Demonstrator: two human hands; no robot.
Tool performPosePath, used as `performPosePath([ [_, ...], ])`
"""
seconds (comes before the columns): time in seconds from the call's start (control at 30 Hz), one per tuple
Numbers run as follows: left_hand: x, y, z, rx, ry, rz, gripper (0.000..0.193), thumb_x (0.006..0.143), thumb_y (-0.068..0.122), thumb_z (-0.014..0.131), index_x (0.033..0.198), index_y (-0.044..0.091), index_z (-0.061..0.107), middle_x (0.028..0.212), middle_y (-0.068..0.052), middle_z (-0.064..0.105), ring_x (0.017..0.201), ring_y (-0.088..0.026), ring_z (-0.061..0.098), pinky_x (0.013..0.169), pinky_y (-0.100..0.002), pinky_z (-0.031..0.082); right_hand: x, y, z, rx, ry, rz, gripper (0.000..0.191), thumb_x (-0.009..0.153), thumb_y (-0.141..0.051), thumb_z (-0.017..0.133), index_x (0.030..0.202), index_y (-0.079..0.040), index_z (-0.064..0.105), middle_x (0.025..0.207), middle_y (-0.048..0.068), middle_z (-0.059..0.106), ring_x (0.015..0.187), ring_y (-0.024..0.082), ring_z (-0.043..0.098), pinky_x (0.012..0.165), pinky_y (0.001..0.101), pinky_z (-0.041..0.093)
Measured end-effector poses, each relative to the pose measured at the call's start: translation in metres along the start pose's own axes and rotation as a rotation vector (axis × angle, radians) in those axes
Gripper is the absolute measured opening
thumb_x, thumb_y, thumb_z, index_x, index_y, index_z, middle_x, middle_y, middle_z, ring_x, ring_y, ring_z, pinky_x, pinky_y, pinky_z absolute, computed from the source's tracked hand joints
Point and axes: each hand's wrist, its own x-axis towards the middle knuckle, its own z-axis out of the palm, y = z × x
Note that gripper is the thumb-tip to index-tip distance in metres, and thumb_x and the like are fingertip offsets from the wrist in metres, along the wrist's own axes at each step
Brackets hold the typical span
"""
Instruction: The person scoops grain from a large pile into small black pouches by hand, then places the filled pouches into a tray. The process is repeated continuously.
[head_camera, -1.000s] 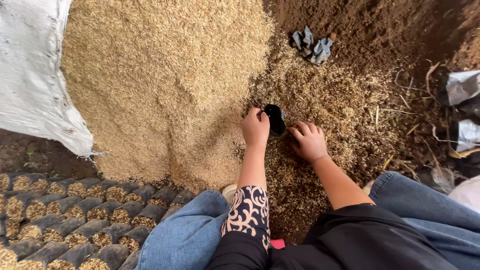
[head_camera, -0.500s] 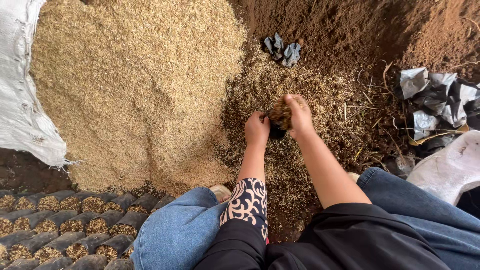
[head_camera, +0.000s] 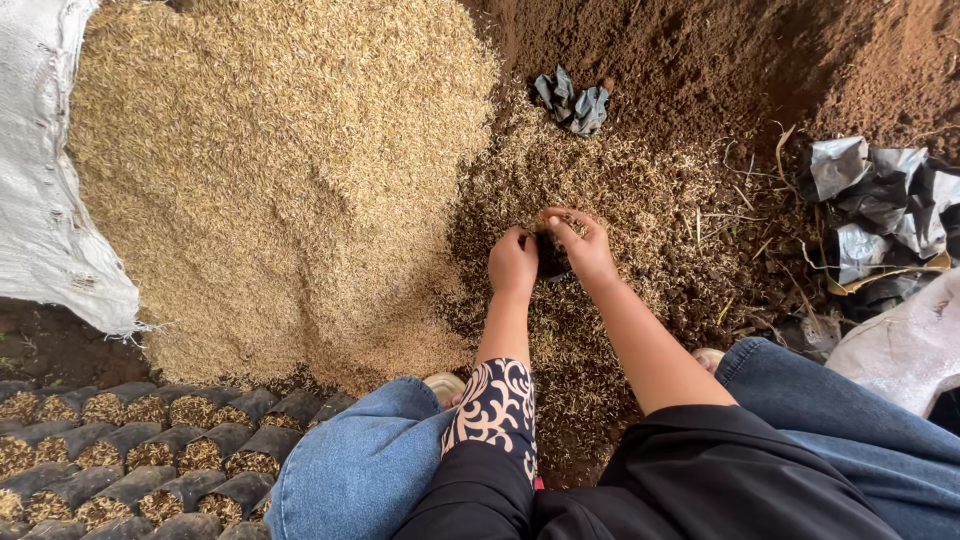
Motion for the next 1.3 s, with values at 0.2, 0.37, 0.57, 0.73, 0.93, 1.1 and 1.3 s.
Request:
performPosePath([
  [0.2,0.002,-0.008,-0.003,0.066,-0.036,-0.035,0.028,0.097,0.025,0.065,0.119,0.008,0.067,0.13,-0.013,0.058,0.103,-0.032,0.068,0.086,-0.041,0.056,0.03,0.012,-0.028,-0.295,0.098,-0.203,0.032,0.103,-0.016,0.057,0.134,-0.014,0.063,0.149,0.011,0.06,0.142,0.031,0.048,0.123,0.0483,0.033],
  [0.37,0.005,-0.015,0.006,0.148,0.076,0.333,0.026,0.085,0.013,0.065,0.109,0.017,0.073,0.118,-0.01,0.065,0.109,-0.03,0.065,0.086,-0.038,0.056,0.024,0.02,-0.043,-1.348,-0.065,-0.236,0.054,0.097,-0.025,0.051,0.151,-0.02,0.044,0.157,0.013,0.031,0.146,0.035,0.018,0.118,0.0533,0.012],
  [0.57,0.004,-0.005,-0.001,0.062,-0.044,0.13,0.019,0.1,0.03,0.064,0.102,0.012,0.069,0.107,-0.007,0.066,0.092,-0.029,0.067,0.081,-0.042,0.054,-0.045,0.057,-0.044,-1.571,-0.107,-0.226,0.06,0.089,-0.043,0.07,0.136,-0.011,0.054,0.147,0.013,0.045,0.137,0.032,0.038,0.116,0.0487,0.031],
  [0.73,-0.002,0.007,-0.017,0.078,-0.071,0.036,0.026,0.095,0.031,0.066,0.105,0.008,0.063,0.107,-0.01,0.062,0.082,-0.028,0.067,0.074,-0.043,0.053,-0.021,0.057,-0.055,-0.893,0.168,-0.163,0.029,0.095,-0.003,0.062,0.121,-0.015,0.068,0.116,0.005,0.07,0.101,0.019,0.068,0.097,0.0353,0.059],
  [0.93,-0.001,0.003,-0.02,0.056,-0.241,-0.097,0.037,0.088,0.027,0.071,0.114,0.005,0.055,0.093,-0.012,0.065,0.079,-0.026,0.067,0.072,-0.043,0.054,0.02,0.019,-0.045,0.193,0.065,-0.015,0.02,0.096,-0.012,0.065,0.116,-0.01,0.064,0.103,0.008,0.067,0.09,0.02,0.066,0.085,0.0361,0.059],
  [1.1,0.002,-0.011,-0.005,0.08,-0.089,0.036,0.022,0.086,0.021,0.071,0.101,0.006,0.064,0.088,-0.009,0.068,0.079,-0.026,0.066,0.072,-0.041,0.053,0.017,0.025,-0.021,-0.462,0.134,-0.092,0.024,0.101,-0.025,0.061,0.118,-0.011,0.069,0.115,0.013,0.067,0.099,0.022,0.065,0.093,0.0395,0.053],
  [1.3,-0.002,-0.019,-0.008,0.031,-0.13,-0.005,0.021,0.096,0.028,0.063,0.098,0.007,0.064,0.084,-0.01,0.068,0.073,-0.026,0.066,0.069,-0.042,0.053,0.0,0.032,-0.028,-0.819,0.073,0.049,0.042,0.096,-0.031,0.069,0.125,-0.003,0.059,0.11,0.016,0.072,0.096,0.028,0.069,0.088,0.0422,0.056],
])
